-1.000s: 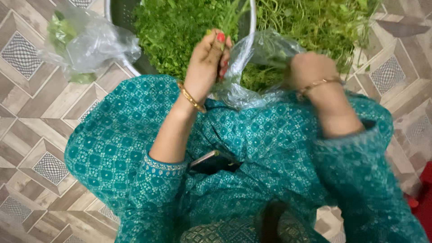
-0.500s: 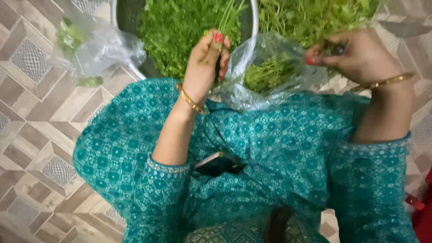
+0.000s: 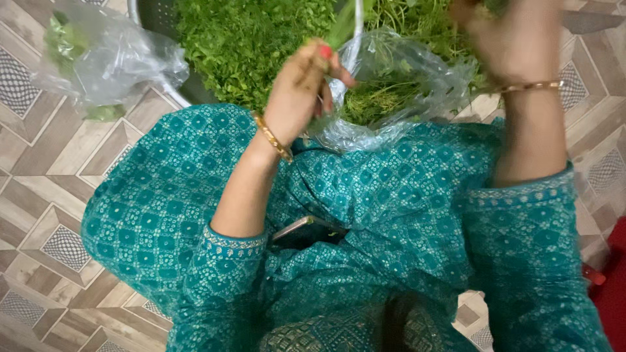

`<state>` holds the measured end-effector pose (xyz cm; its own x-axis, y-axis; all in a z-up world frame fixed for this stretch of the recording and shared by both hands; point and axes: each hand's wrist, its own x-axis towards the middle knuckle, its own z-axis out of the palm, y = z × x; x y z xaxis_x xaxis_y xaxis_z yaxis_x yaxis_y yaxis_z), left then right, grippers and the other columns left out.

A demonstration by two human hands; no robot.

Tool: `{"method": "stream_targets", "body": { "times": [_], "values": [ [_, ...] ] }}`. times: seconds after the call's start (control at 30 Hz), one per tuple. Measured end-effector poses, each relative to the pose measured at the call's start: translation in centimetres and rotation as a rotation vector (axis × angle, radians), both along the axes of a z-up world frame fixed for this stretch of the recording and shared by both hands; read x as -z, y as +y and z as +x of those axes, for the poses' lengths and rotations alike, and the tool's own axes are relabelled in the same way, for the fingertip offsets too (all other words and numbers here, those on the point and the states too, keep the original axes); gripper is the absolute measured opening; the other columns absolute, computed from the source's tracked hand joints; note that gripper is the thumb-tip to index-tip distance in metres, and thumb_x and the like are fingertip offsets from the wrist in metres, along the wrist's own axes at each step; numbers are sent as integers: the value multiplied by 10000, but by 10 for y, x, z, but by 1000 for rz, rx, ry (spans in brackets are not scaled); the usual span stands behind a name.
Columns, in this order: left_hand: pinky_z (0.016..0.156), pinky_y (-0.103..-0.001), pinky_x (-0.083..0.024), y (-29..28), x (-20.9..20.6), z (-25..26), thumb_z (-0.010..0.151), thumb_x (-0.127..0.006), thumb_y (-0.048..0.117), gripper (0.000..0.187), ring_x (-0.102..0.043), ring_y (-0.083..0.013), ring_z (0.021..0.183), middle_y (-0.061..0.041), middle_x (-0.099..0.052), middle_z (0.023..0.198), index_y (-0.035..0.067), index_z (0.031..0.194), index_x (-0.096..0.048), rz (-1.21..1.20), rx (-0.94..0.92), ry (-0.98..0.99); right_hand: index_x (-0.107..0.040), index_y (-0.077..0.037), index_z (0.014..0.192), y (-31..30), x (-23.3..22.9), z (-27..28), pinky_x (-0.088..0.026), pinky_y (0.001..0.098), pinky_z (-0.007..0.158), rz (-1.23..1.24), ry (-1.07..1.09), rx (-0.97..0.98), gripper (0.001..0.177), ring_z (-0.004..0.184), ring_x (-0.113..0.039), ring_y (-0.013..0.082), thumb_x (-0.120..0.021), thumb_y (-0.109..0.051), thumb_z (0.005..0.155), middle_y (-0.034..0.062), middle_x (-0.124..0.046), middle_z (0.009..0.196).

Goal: The person sits on the floor and prepares leafy green vegetables. They use a knife to cut stems and leaves, placing the cut pieces into a metal colander. The person repeatedly picks up bunches of greens, cuts them, and adds them to the colander.

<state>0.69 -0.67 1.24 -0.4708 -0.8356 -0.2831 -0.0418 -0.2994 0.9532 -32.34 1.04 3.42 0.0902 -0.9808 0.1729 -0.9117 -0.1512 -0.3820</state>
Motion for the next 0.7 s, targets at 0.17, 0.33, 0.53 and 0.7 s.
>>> {"method": "stream_targets", "body": {
  "times": [0.17,0.33,0.53,0.7],
  "values": [
    [524,-268,-604,27,11,-12,1064,-399,203,219,-766,-103,632,-30,-718,849,90,1056,-587,-1,362,-225,-820,-230,1133,0,18,57,-579,438,776,685,233,-96,291,796,-720,303,-804,-374,881,119,-776,991],
    [644,-401,-558,44,7,16,1072,-457,251,256,-733,-283,731,-171,-726,824,30,1062,-586,-160,439,-597,-777,-252,1118,6,47,94,-573,447,753,818,273,-136,414,853,-712,296,-841,-467,770,79,-766,1005],
    [715,-483,-532,54,-11,35,1052,-464,248,268,-702,-360,779,-191,-733,831,32,1063,-622,-267,549,-615,-801,-167,1004,9,57,103,-602,421,715,617,489,-186,187,763,-741,279,-797,-323,902,139,-777,897],
    [688,-405,-585,46,-16,39,1031,-444,215,269,-758,-266,754,-161,-719,875,10,1129,-587,-140,478,-520,-811,-174,1027,7,28,74,-576,415,767,560,81,-25,217,780,-738,288,-801,-346,895,115,-780,942]
  ]
}}
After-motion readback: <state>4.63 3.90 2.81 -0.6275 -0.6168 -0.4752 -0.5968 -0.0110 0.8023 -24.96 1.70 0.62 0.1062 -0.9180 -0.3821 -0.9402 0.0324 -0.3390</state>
